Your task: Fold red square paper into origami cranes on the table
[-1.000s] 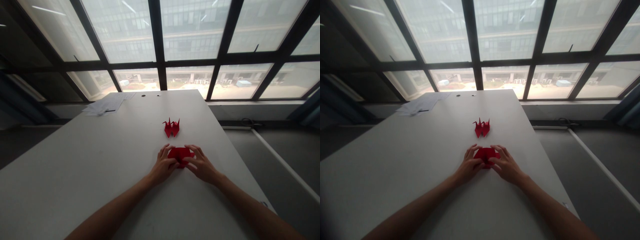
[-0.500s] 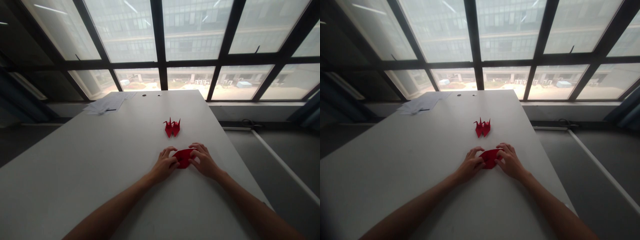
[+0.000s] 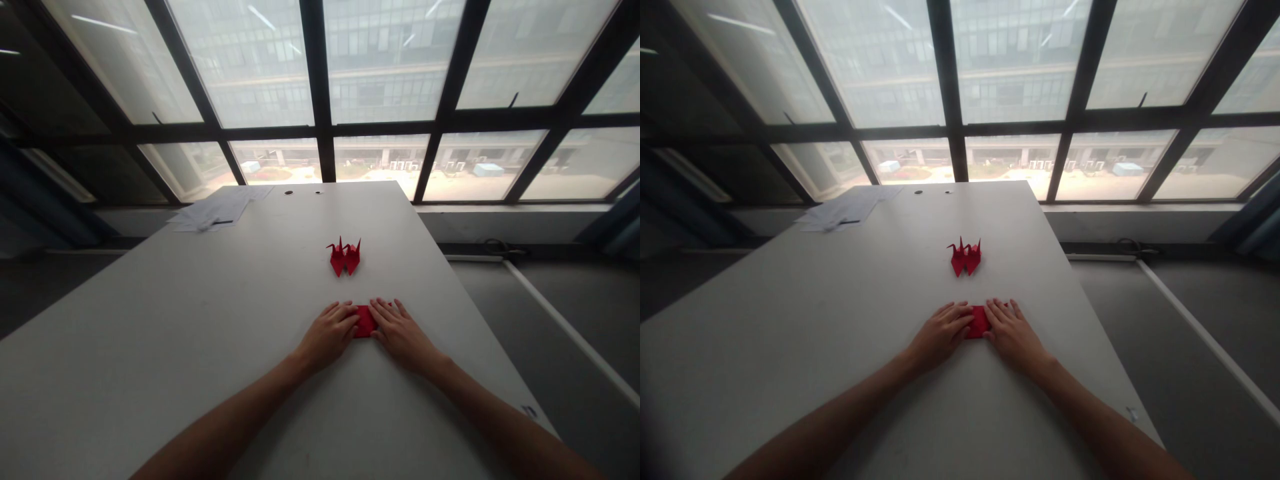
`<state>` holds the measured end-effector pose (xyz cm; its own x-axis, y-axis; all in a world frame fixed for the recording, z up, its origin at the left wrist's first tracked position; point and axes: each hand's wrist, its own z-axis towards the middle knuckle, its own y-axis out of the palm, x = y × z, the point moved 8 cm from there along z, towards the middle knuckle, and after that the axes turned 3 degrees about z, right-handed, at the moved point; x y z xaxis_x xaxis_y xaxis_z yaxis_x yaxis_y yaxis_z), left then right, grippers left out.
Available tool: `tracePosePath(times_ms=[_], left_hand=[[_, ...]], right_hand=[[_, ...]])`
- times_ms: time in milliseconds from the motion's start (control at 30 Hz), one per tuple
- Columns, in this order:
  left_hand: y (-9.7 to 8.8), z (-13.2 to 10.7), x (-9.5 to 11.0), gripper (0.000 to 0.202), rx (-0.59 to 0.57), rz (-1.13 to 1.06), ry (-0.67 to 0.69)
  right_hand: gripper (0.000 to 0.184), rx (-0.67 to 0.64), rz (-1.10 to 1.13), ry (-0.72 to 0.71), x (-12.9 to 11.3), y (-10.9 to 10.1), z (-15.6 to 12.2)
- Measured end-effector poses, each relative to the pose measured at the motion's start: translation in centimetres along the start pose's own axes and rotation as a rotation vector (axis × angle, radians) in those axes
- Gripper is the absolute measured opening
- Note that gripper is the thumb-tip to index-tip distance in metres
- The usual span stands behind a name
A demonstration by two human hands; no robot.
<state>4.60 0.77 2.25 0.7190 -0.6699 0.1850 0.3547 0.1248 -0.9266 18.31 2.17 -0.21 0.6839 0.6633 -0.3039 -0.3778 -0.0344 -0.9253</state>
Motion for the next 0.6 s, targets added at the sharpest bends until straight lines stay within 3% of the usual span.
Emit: tracePosePath(times_ms=[133, 267, 433, 600], left_hand=[[0.9, -0.6, 0.9, 0.055, -0.084, 0.126, 0.029], [2.2, -1.3, 1.3, 0.080, -0.191, 0.175, 0.049], [2.5, -1.5, 1.0, 0.080, -0.220, 0.165, 0.039], [2.5, -1.5, 0.8, 0.078, -0.255, 0.164, 0.034]], right_hand=[[0.068, -0.088, 0.007, -0.023, -0.1, 1.0, -0.4], [0.072, -0.073, 0.001, -0.048, -0.5, 0.5, -0.5], [0.075, -0.071, 0.012, -0.069, -1.6, 0.7, -0.5], [0.073, -0.089, -0.013, 0.039, -0.5, 1.2, -0.3]])
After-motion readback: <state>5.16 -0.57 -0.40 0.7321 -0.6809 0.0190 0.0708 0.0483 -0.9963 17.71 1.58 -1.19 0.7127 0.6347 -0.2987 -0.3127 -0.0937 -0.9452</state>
